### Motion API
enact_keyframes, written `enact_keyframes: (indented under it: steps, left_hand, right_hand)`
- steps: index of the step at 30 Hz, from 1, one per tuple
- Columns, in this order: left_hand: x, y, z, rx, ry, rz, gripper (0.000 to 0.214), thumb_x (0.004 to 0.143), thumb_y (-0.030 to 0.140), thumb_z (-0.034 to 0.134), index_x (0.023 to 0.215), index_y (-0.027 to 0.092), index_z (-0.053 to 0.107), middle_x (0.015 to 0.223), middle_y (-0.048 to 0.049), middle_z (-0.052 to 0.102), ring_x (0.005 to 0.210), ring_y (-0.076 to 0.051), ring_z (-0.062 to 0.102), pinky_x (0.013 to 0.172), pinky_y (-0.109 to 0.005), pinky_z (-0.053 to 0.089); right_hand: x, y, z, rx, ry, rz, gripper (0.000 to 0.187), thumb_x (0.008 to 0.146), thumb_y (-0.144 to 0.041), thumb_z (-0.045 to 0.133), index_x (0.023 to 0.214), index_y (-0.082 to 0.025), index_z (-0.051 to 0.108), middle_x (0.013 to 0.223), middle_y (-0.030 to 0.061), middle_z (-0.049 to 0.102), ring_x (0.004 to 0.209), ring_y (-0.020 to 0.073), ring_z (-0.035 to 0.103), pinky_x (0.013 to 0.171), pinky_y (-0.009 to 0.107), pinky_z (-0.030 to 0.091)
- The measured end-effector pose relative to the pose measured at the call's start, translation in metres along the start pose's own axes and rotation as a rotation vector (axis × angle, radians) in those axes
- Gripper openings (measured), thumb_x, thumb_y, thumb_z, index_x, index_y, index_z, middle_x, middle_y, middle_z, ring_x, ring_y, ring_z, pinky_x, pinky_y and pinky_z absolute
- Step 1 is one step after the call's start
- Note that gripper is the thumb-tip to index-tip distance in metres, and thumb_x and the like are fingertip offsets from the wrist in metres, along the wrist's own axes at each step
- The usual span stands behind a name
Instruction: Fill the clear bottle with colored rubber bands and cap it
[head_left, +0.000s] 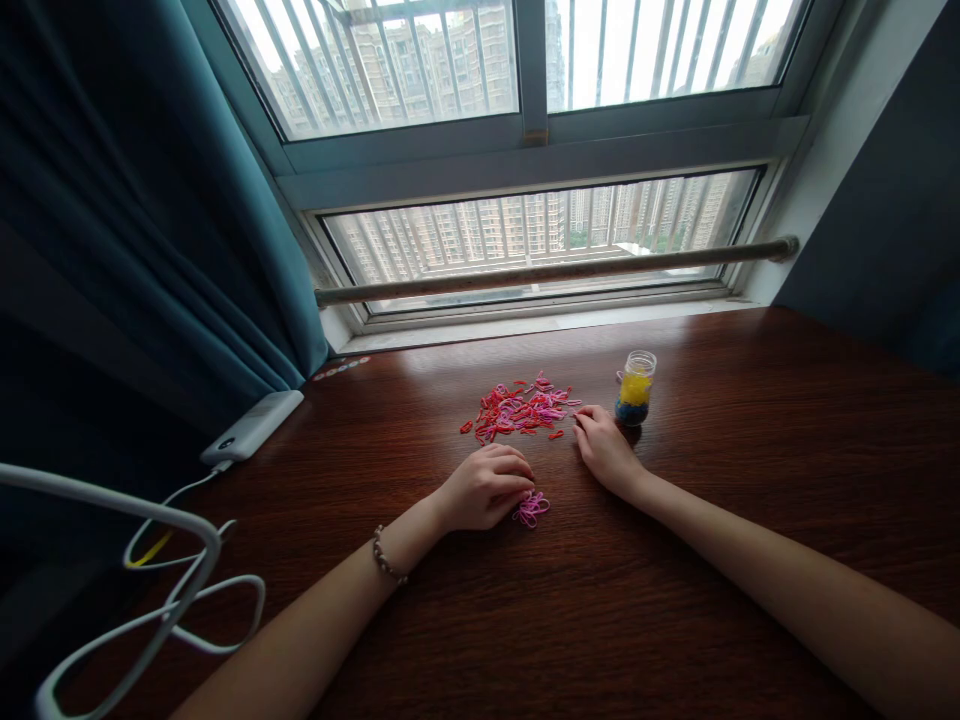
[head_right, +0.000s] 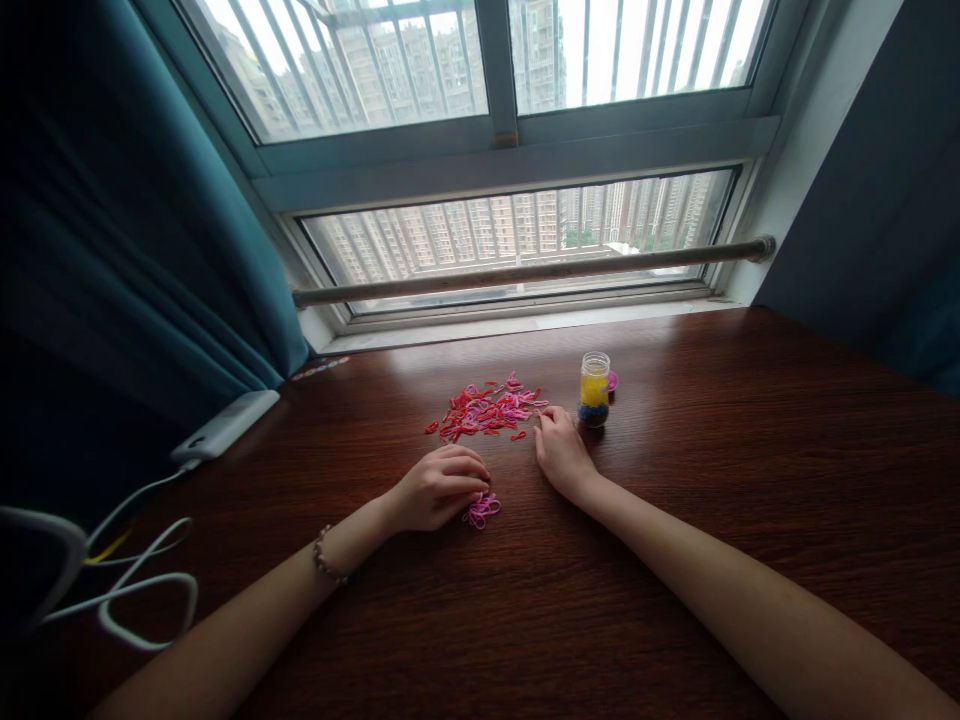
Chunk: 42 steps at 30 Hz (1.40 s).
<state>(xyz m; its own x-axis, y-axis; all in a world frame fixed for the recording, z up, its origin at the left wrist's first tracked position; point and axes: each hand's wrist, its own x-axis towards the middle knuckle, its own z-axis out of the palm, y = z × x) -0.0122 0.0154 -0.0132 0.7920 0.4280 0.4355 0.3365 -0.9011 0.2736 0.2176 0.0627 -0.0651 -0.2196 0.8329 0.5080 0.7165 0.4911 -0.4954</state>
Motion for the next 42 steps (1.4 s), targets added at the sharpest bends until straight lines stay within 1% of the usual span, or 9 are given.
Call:
enact_keyframes:
  steps: [5,7,10,12,15,20,30,35,42]
  left_hand:
    - [-0.005,-0.008,-0.004,0.071,0.021,-0.052,0.028,0.076,0.014,0.051,0.101,0.02,0.059,0.098,-0.0071,0.062,0.096,-0.021,0.053,0.087,-0.038,0.043]
    - [-0.008,-0.018,-0.003,0.151,0.133,-0.148,0.023,0.076,0.011,0.049,0.093,0.019,0.061,0.094,-0.0059,0.063,0.096,-0.021,0.053,0.088,-0.039,0.042]
    - [-0.014,-0.033,-0.001,0.254,0.337,-0.373,0.021,0.076,0.007,0.044,0.077,0.018,0.062,0.087,-0.0052,0.063,0.091,-0.021,0.053,0.086,-0.039,0.042]
    - [-0.016,-0.041,-0.001,0.287,0.38,-0.478,0.022,0.075,0.005,0.044,0.071,0.018,0.062,0.085,-0.0045,0.063,0.088,-0.02,0.053,0.084,-0.038,0.043]
    - [-0.017,-0.045,-0.001,0.307,0.337,-0.525,0.022,0.074,0.006,0.046,0.07,0.019,0.063,0.084,-0.0031,0.063,0.087,-0.021,0.053,0.082,-0.038,0.044]
    - [-0.017,-0.045,0.002,0.346,0.269,-0.515,0.021,0.075,0.008,0.048,0.076,0.02,0.065,0.084,-0.0027,0.065,0.089,-0.022,0.052,0.083,-0.04,0.042]
    - [-0.018,-0.049,0.005,0.365,0.318,-0.557,0.018,0.076,0.008,0.049,0.085,0.018,0.062,0.091,-0.0048,0.061,0.09,-0.021,0.051,0.083,-0.036,0.042]
    - [-0.019,-0.05,0.004,0.348,0.327,-0.604,0.006,0.077,0.013,0.054,0.079,0.017,0.057,0.082,-0.0042,0.058,0.083,-0.02,0.051,0.078,-0.034,0.043]
    - [-0.019,-0.049,0.002,0.341,0.283,-0.628,0.008,0.079,0.012,0.053,0.075,0.018,0.058,0.076,-0.002,0.056,0.079,-0.018,0.05,0.074,-0.031,0.042]
  right_hand:
    - [0.0,-0.001,0.0,0.046,0.02,-0.026,0.019,0.085,-0.012,0.04,0.088,-0.012,0.058,0.096,0.013,0.051,0.091,0.0246,0.05,0.084,0.041,0.045]
    - [-0.001,-0.002,0.0,0.053,0.022,-0.037,0.019,0.085,-0.011,0.039,0.086,-0.012,0.058,0.095,0.0132,0.051,0.091,0.0247,0.05,0.084,0.041,0.045]
    - [-0.001,-0.003,-0.001,0.042,0.011,-0.053,0.021,0.085,-0.01,0.038,0.086,-0.011,0.058,0.096,0.0139,0.052,0.091,0.0249,0.049,0.084,0.041,0.045]
    - [-0.001,-0.003,-0.001,0.033,0.001,-0.06,0.022,0.084,-0.009,0.037,0.087,-0.011,0.059,0.098,0.0144,0.053,0.093,0.025,0.049,0.086,0.041,0.044]
    - [-0.002,-0.003,-0.001,0.039,0.021,-0.061,0.024,0.084,-0.008,0.037,0.09,-0.01,0.06,0.1,0.0151,0.054,0.095,0.0252,0.049,0.087,0.041,0.044]
    - [-0.001,-0.003,-0.003,0.08,0.066,-0.07,0.027,0.085,-0.011,0.038,0.094,-0.01,0.063,0.103,0.0146,0.056,0.096,0.025,0.051,0.088,0.041,0.043]
    - [0.0,-0.021,-0.02,0.336,0.164,-0.105,0.017,0.083,-0.015,0.049,0.085,-0.017,0.066,0.094,0.0079,0.063,0.089,0.0218,0.058,0.083,0.037,0.047]
    - [-0.005,-0.036,-0.028,0.474,0.081,-0.199,0.014,0.084,-0.018,0.053,0.08,-0.02,0.066,0.086,0.0039,0.064,0.082,0.0183,0.06,0.078,0.031,0.048]
    - [-0.019,-0.062,-0.031,0.469,-0.179,-0.46,0.015,0.089,-0.021,0.05,0.091,-0.018,0.064,0.083,0.0061,0.063,0.077,0.0156,0.057,0.07,0.026,0.047]
